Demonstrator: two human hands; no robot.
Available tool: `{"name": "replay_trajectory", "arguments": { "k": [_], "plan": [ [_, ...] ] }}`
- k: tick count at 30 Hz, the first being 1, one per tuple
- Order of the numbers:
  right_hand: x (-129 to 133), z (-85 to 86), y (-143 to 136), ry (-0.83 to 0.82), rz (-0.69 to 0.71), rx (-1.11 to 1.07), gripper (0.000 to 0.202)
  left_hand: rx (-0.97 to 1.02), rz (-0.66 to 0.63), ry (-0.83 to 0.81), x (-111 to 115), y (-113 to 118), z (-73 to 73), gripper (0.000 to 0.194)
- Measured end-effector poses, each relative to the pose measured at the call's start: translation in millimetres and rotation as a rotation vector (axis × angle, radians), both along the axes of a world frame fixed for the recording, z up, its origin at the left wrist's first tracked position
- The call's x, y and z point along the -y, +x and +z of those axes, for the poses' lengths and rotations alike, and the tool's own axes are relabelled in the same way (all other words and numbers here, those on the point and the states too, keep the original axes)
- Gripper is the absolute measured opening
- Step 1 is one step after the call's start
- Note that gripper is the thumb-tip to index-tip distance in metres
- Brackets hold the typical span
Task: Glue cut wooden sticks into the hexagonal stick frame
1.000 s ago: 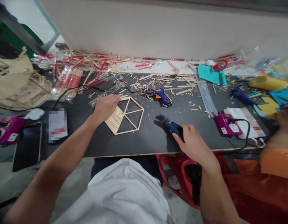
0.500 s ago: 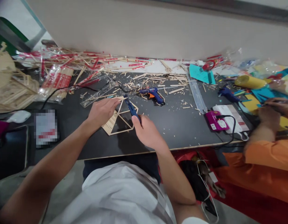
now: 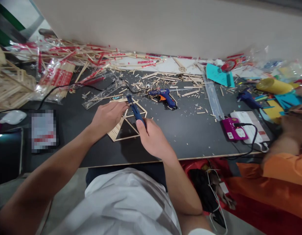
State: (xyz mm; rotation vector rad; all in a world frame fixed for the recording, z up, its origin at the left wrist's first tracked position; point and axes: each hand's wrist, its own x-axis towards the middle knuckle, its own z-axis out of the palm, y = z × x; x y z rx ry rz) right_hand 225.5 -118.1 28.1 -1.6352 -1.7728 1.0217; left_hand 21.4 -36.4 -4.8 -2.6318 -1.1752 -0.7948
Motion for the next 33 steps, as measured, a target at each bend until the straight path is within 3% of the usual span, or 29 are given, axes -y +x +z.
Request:
{"name": "replay_trajectory", "arguments": {
  "k": [13, 26, 33],
  "plan": [
    [-4, 3.5, -1, -0.032, 0.006, 0.052, 0.053, -0.016, -0.004, 0.026, -2, 0, -4.2, 0.045],
    [-6, -1.8, -2, -0.049, 0.002, 0.057, 0.053, 0.047, -0.009, -0.066, -4, 1, -9.6, 0.048],
    [-7, -4.7, 0, -0.011, 0.016, 0.082, 0.052, 0.012, 0.013, 0.001, -4, 4, -12.2, 0.046]
  ]
}}
